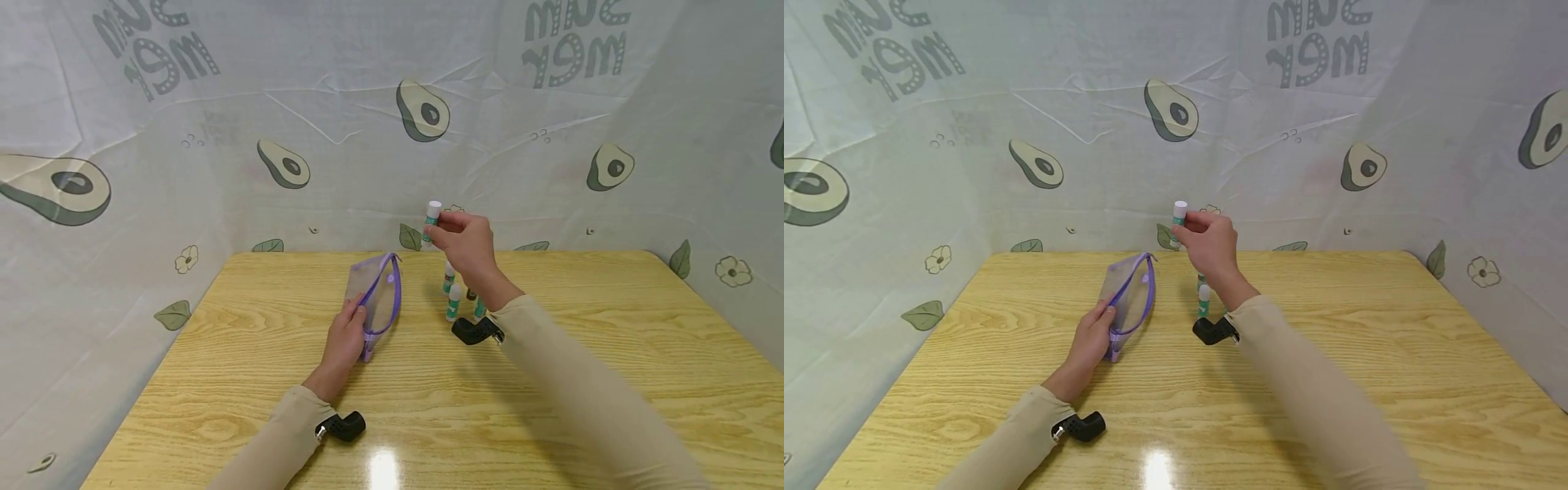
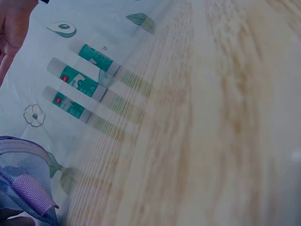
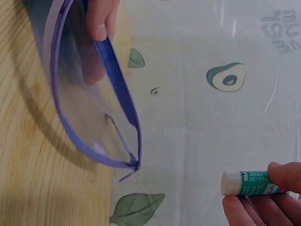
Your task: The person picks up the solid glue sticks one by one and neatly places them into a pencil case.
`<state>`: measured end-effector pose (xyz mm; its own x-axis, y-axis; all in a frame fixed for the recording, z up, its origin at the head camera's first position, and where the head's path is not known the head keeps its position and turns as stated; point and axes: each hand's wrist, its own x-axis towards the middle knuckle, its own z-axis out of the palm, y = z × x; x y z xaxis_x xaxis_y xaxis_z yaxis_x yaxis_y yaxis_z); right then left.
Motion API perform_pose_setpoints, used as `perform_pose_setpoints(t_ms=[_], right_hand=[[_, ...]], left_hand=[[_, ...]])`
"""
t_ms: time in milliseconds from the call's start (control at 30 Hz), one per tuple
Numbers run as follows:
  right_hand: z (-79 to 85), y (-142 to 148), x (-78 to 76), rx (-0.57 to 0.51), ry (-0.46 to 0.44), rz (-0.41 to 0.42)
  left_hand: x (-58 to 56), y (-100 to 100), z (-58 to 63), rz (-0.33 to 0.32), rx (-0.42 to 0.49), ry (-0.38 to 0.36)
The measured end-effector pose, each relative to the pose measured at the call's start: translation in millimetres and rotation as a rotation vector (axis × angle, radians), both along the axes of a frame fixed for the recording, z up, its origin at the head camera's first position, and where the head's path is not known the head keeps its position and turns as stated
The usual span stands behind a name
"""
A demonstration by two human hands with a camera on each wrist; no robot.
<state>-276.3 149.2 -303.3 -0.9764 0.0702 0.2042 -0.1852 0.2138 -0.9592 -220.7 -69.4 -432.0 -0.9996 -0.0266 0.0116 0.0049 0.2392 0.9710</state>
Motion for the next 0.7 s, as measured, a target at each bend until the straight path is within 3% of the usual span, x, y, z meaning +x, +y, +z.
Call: perform_pose_setpoints(t_ms=[400, 700], right_hand=[[2.6, -45, 1.7, -0.082, 0.001, 0.033], [-9.0, -64, 4.3, 0.073, 0.018, -0.028]], left_hand=[[0.5, -2, 2.9, 0.0, 0.005, -0.01], [-0.9, -2, 2.5, -0.002, 0.018, 0.005]])
